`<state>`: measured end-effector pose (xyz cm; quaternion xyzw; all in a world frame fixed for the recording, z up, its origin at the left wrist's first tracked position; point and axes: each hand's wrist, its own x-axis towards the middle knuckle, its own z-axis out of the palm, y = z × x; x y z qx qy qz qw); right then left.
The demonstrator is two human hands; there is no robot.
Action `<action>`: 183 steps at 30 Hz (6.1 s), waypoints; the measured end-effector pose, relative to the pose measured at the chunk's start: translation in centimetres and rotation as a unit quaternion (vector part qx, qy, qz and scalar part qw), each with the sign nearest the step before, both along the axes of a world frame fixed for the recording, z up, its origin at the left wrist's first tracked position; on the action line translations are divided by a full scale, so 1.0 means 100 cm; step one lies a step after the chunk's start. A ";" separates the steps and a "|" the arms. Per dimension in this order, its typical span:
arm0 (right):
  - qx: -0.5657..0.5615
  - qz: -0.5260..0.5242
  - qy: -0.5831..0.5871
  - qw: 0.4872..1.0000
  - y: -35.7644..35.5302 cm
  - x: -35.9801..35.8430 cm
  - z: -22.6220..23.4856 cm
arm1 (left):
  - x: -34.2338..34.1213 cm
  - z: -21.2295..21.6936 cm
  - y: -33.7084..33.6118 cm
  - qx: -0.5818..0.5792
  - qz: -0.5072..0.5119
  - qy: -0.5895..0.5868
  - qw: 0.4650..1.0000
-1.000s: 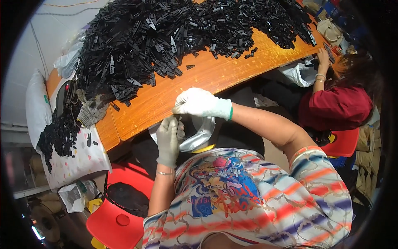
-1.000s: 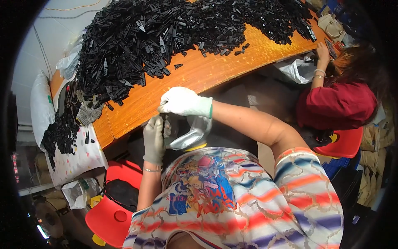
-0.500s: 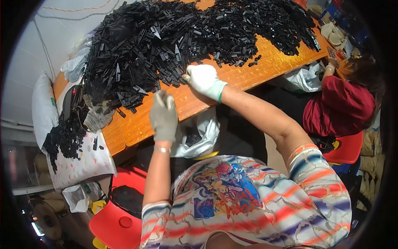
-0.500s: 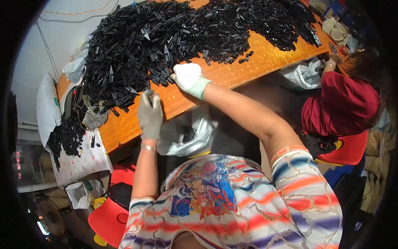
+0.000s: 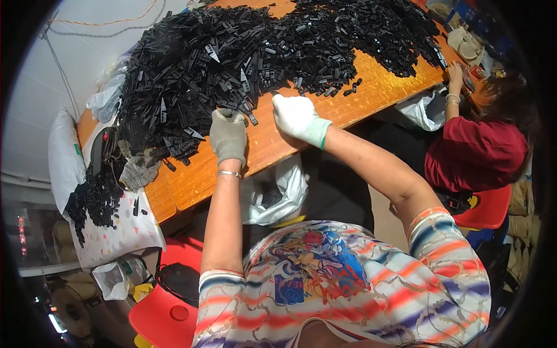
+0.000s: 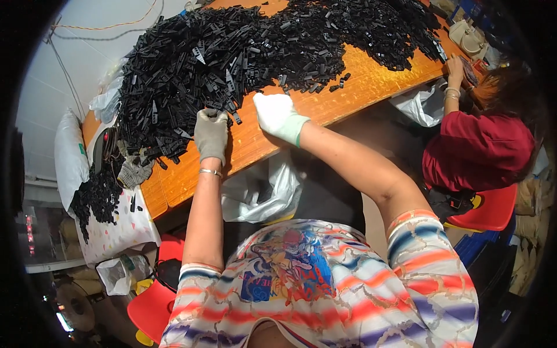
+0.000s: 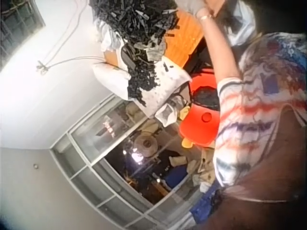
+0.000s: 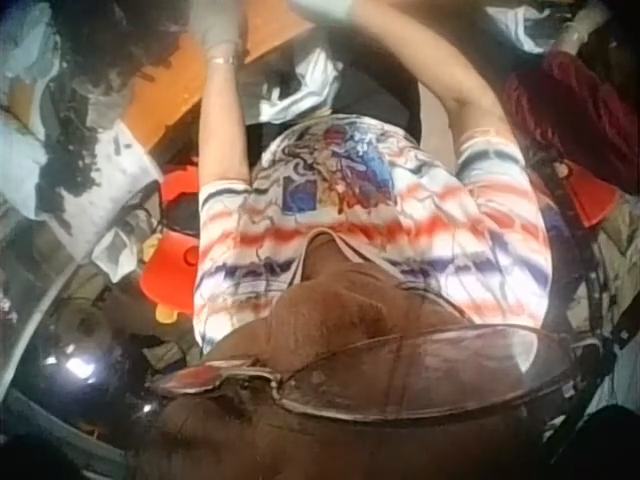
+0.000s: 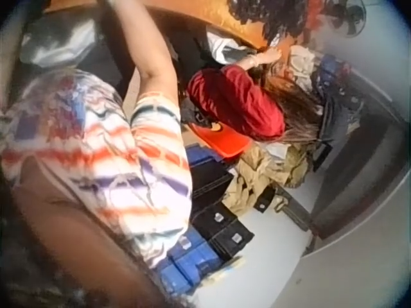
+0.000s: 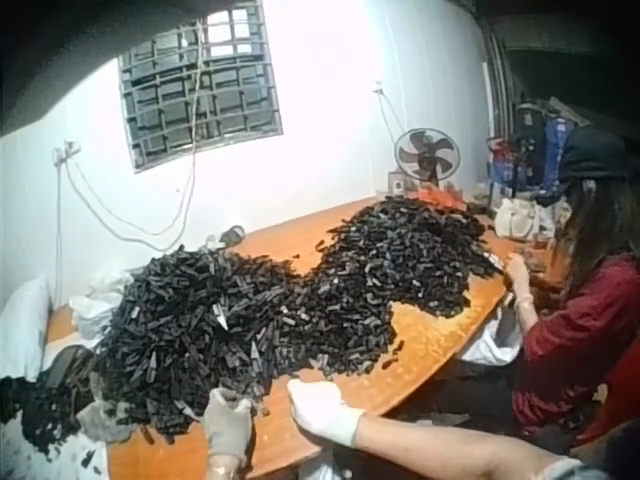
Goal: Sorting black plastic hardware components and placing them into a collection bag.
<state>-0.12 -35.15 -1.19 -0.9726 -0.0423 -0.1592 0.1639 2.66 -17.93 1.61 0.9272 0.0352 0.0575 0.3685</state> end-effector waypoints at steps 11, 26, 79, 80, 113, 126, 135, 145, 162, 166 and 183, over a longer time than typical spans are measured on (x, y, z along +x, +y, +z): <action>0.196 0.033 0.168 0.966 -0.003 -0.027 0.037 | -0.005 -0.023 0.036 -0.310 -0.077 0.068 0.945; 0.464 0.058 0.108 0.877 0.063 -0.042 0.082 | -0.064 0.019 0.042 -0.659 -0.171 0.108 0.724; 0.238 0.057 0.097 0.965 0.051 -0.042 0.066 | -0.076 0.029 0.025 -0.491 -0.147 0.125 0.850; 0.231 0.092 0.050 0.967 0.044 -0.036 0.053 | -0.080 0.030 0.030 -0.497 -0.159 0.127 0.844; 0.006 -0.043 -0.053 0.998 -0.048 0.005 0.017 | -0.084 -0.011 0.050 0.147 -0.120 -0.147 0.971; 0.278 0.040 0.122 0.952 -0.034 -0.017 0.025 | -0.033 -0.003 0.007 0.149 -0.102 -0.053 0.982; 0.395 0.051 0.196 0.896 0.006 -0.059 0.032 | -0.057 -0.008 0.024 0.151 -0.138 -0.093 0.974; 0.544 0.048 0.191 0.815 0.051 -0.071 0.052 | -0.067 -0.025 0.046 -0.227 -0.113 -0.023 0.967; 0.493 0.032 0.052 0.868 0.078 -0.066 0.056 | -0.092 0.002 0.040 -0.568 -0.144 0.103 0.804; 0.480 0.040 0.060 0.874 0.076 -0.068 0.053 | -0.095 0.012 0.036 -0.516 -0.127 0.079 0.843; 0.276 0.119 0.019 0.954 0.067 -0.067 0.058 | -0.099 0.012 0.037 -0.475 -0.116 0.081 0.869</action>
